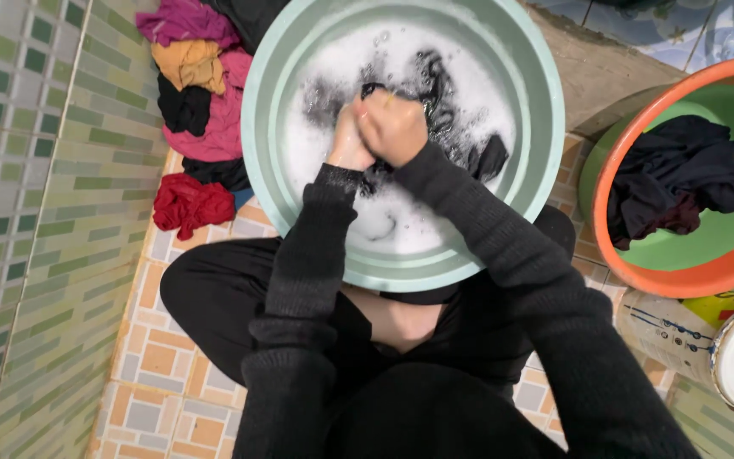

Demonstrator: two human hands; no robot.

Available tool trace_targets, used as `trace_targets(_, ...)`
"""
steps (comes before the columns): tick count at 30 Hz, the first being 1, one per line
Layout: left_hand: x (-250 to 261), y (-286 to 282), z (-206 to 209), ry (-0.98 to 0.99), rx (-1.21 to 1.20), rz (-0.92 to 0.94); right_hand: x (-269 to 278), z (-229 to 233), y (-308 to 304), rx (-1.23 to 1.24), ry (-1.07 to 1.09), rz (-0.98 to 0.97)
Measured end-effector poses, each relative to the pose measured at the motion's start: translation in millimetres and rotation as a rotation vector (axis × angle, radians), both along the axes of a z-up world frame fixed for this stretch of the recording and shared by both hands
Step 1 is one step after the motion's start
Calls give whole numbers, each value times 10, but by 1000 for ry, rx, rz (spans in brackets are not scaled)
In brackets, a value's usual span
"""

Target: Hand washing black and red clothes in a basin with soapy water.

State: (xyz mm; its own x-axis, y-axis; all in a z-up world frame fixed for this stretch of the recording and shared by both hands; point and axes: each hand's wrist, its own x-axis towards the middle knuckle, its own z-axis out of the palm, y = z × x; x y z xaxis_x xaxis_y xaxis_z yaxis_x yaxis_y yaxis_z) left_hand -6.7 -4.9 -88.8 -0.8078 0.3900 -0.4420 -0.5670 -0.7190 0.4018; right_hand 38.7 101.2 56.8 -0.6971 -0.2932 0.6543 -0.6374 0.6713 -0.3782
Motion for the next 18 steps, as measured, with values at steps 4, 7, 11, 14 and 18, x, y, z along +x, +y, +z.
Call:
trace_targets(4, 38, -278, 959, -15, -191, -67, -483, -577, 475, 66, -371, -335)
trace_targets(7, -12, -707, 1017, 282, -623, -273, -535, -383, 814, -431, -496, -143)
trace_targets(11, 262, -945, 1116, 710, -1819, -611, -332, -86, 1238, -116, -829, 6)
trace_targets(14, 447, -671, 1245, 922, -2233, -605, -32, 115, 1333, 567, -1045, -155)
trace_targets(18, 496, -202, 1230, 1426, -2137, -455, 453, -184, 1296, 1266, -1176, -182)
